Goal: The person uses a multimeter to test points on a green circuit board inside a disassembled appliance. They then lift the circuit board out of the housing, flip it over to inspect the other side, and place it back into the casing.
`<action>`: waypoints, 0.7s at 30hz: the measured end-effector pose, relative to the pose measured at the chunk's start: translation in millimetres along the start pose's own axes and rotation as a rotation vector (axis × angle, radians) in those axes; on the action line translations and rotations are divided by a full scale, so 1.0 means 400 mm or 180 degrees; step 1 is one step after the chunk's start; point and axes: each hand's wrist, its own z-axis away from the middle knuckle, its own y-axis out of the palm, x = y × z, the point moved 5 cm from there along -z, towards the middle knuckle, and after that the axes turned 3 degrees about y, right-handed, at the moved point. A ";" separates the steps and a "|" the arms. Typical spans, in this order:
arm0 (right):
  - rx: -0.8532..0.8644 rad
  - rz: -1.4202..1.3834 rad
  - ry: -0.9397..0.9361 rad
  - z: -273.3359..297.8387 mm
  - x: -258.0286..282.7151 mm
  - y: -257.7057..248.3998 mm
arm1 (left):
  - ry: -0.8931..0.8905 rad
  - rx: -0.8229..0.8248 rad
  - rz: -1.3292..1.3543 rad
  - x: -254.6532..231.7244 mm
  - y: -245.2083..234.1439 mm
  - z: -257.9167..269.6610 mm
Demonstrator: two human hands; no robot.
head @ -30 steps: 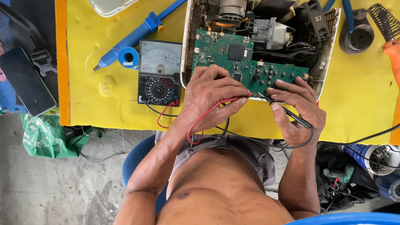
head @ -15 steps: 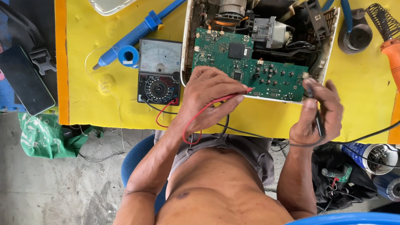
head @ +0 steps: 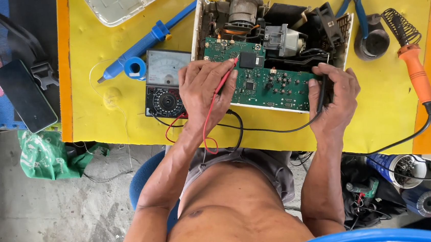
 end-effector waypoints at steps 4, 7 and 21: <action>0.0257 0.0336 -0.0193 -0.025 0.008 -0.001 | -0.0004 -0.0096 -0.0030 0.003 0.003 -0.003; 0.0554 0.0480 -0.0462 -0.045 0.029 0.013 | 0.0063 -0.0117 -0.0108 0.005 0.006 0.000; 0.0578 0.0314 -0.0355 -0.044 0.013 0.041 | 0.0152 -0.0217 -0.0167 0.005 0.002 -0.001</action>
